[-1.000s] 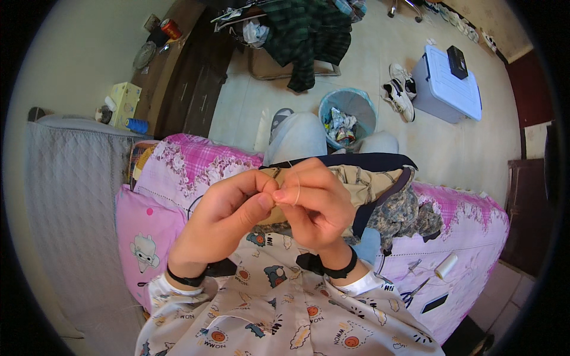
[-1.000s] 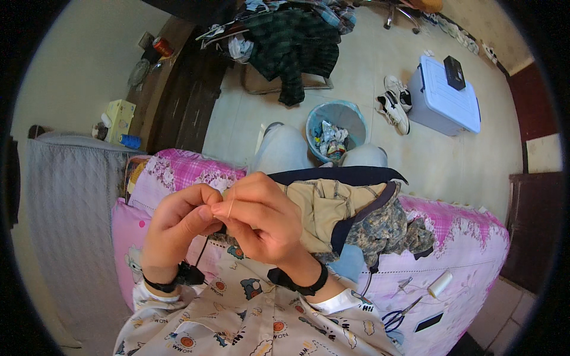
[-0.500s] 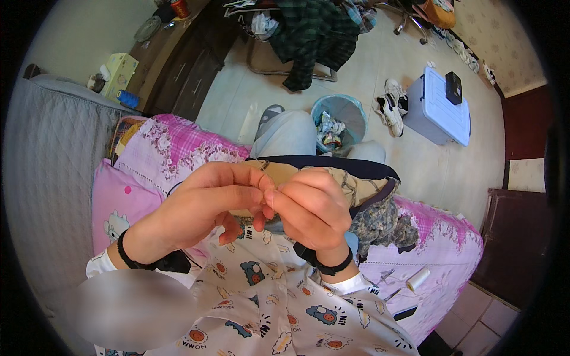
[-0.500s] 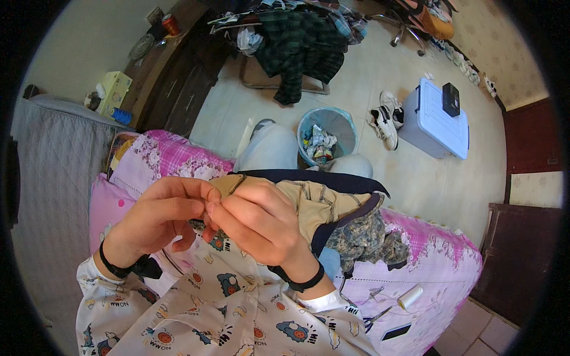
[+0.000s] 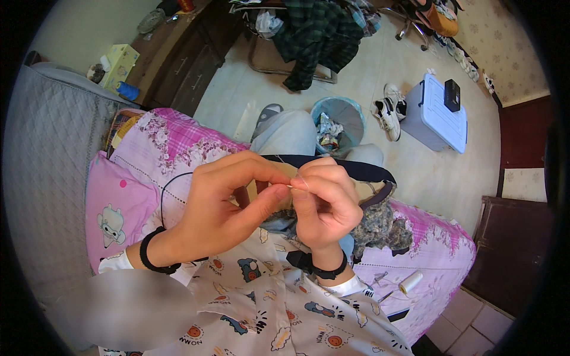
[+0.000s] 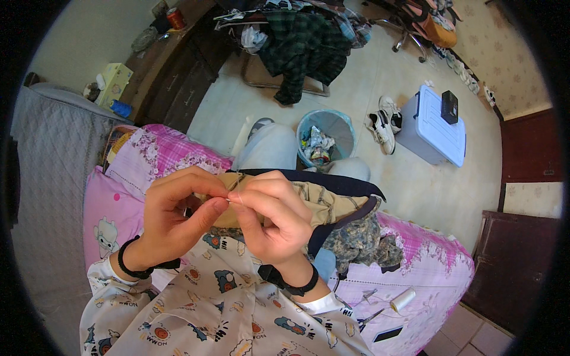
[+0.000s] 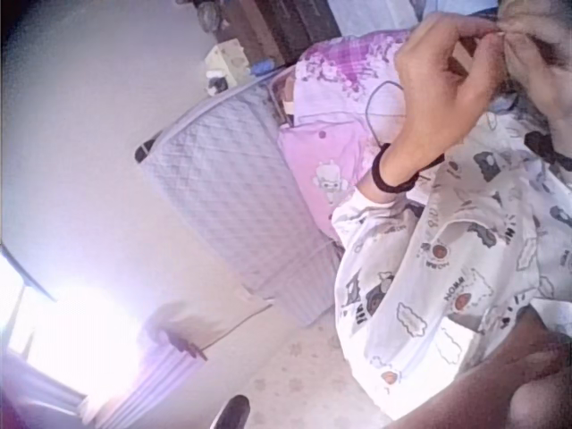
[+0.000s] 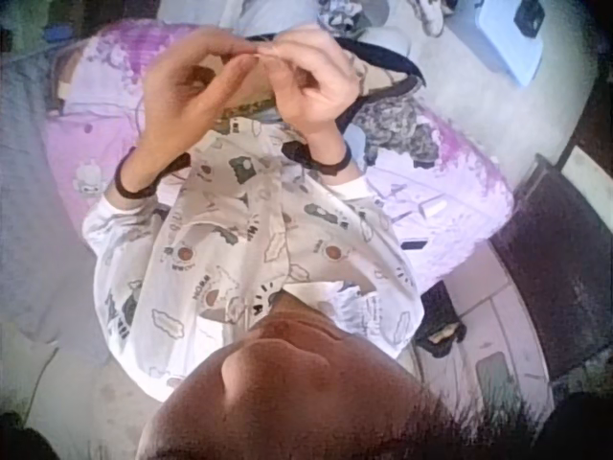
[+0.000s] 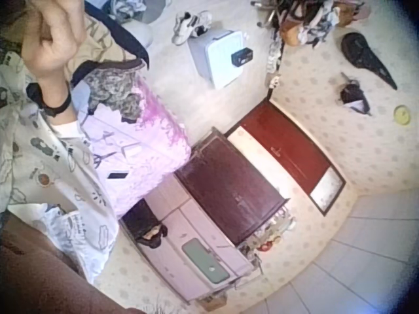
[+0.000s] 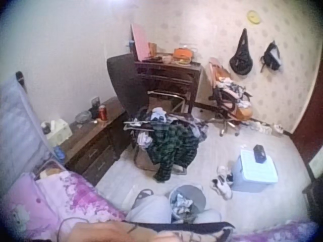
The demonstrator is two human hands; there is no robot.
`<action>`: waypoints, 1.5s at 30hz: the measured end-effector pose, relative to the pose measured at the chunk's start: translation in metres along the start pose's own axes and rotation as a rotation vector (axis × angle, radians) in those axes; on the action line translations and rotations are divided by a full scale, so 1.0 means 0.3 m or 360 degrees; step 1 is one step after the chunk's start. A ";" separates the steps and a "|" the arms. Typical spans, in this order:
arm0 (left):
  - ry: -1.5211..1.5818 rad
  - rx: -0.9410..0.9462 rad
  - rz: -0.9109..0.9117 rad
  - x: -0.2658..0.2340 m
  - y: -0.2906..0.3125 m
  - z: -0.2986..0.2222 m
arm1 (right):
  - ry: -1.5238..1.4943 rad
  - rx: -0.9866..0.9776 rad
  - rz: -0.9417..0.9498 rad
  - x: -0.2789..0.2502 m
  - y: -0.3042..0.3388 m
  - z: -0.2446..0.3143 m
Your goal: Hand-sewing camouflage fabric onto a brown garment using a needle and thread.
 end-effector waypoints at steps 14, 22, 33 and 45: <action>0.0354 -0.0507 0.0114 -0.002 0.002 0.030 | 0.0440 -0.0404 0.0248 -0.008 -0.036 0.043; 0.0287 -0.0673 0.0127 -0.026 0.004 0.026 | 0.0665 -0.0523 0.0378 0.006 -0.038 0.059; -0.0033 -0.0443 0.0011 -0.028 0.001 0.011 | 0.0540 -0.0349 0.0336 0.010 -0.039 0.041; -0.0467 0.0223 -0.0212 -0.018 -0.005 -0.046 | 0.0108 0.0187 -0.0010 0.024 0.002 0.008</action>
Point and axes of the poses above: each hand's wrist, its own y-axis away from the middle knuckle, its own x-axis out of the palm, z = x × y, the point moved 5 cm from there along -y, towards the middle knuckle, and after that the axes turned 6 degrees about -x, right-handed, at the moved point
